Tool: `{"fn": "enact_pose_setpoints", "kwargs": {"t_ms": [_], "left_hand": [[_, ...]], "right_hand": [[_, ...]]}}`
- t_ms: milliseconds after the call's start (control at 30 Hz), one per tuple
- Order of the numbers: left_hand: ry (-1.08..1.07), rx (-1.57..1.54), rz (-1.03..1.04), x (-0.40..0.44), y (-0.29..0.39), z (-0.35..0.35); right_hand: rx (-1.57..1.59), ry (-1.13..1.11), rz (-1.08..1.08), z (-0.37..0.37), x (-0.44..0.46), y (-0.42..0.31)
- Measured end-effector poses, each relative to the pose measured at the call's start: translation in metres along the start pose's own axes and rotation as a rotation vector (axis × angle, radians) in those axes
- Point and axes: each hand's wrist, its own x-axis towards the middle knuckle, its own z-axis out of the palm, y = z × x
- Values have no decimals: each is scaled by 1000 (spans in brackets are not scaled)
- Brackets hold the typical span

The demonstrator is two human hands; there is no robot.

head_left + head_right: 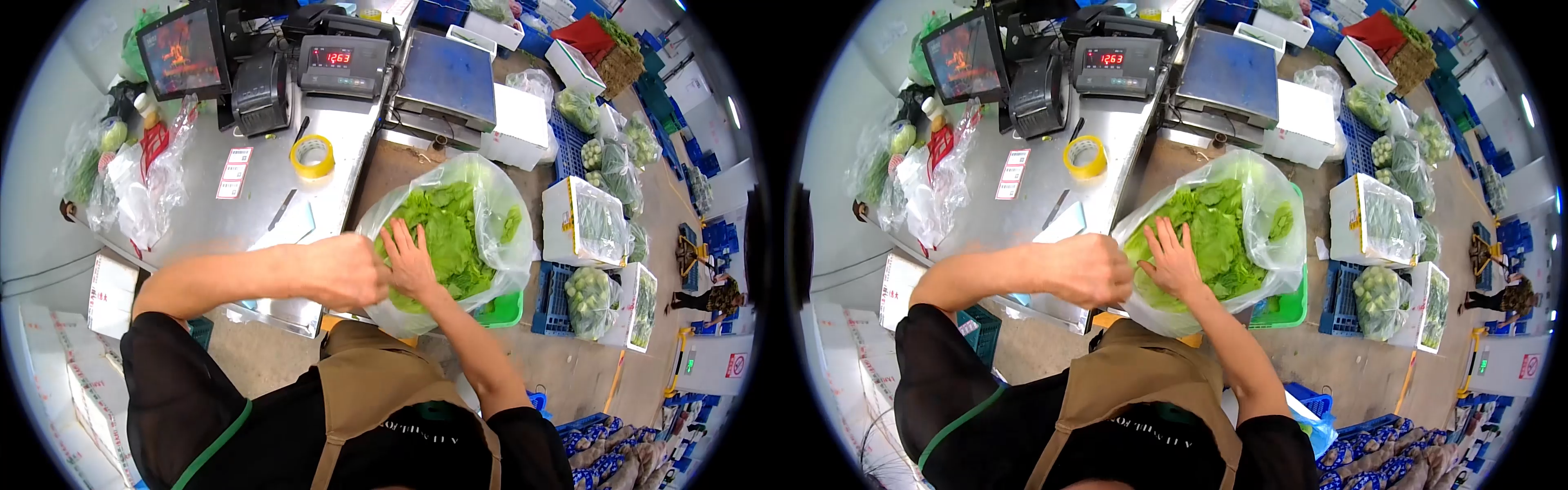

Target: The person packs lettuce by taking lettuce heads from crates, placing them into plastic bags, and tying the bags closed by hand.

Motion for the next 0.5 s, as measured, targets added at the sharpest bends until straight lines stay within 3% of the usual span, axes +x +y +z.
{"fn": "enact_pose_setpoints", "kwargs": {"t_ms": [167, 267, 300, 367, 433, 500], "left_hand": [[-9, -60, 80, 35, 6, 2], [102, -52, 93, 37, 5, -2], [112, -20, 108, 37, 4, -4], [79, -25, 80, 36, 0, -4], [42, -31, 51, 41, -3, -6], [54, -49, 44, 45, -4, -8]], "right_hand": [[-85, -143, -6, 14, 4, 16], [-91, -97, -42, 4, 9, 15], [195, -27, -35, -7, 5, 22], [443, 276, 4, -30, 5, 60], [-92, 473, 355, -72, -5, 84], [-517, 362, 442, -92, -28, 111]]}}
